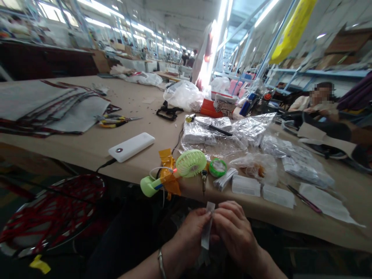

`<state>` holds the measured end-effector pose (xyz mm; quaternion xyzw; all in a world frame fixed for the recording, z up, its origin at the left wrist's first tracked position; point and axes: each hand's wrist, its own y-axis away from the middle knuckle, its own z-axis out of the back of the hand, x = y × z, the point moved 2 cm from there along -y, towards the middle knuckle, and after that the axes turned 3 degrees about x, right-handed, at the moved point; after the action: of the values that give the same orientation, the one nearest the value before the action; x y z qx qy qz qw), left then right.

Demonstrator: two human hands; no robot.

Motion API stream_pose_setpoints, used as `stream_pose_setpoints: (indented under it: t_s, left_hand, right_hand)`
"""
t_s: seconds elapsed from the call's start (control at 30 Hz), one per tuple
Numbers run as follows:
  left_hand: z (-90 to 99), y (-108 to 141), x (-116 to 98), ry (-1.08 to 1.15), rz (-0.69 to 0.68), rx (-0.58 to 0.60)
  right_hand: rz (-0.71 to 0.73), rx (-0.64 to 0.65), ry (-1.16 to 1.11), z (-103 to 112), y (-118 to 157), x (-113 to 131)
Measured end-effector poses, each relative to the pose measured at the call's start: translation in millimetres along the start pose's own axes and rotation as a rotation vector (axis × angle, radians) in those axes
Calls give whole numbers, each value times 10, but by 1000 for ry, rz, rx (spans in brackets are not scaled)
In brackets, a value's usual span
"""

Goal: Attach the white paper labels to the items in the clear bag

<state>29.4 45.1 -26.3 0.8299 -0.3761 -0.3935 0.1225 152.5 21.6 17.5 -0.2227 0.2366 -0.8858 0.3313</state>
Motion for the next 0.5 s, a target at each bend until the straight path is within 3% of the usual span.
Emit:
stream_pose_setpoints:
  t_s: [0.13,0.27,0.37,0.5]
  left_hand:
    - [123,46,42,-136,50,-75]
    - [213,54,89,-156,62,-86]
    - [247,53,99,-152,56,-82]
    - [219,83,69,-170,51,-67]
  right_hand:
    - [-203,-2,273,75,-366,-434]
    - [-265,57,434,28,-633,-670]
    - [-251,63,437,3,-668,-700]
    - [-261,-136,322,161,-485,-725]
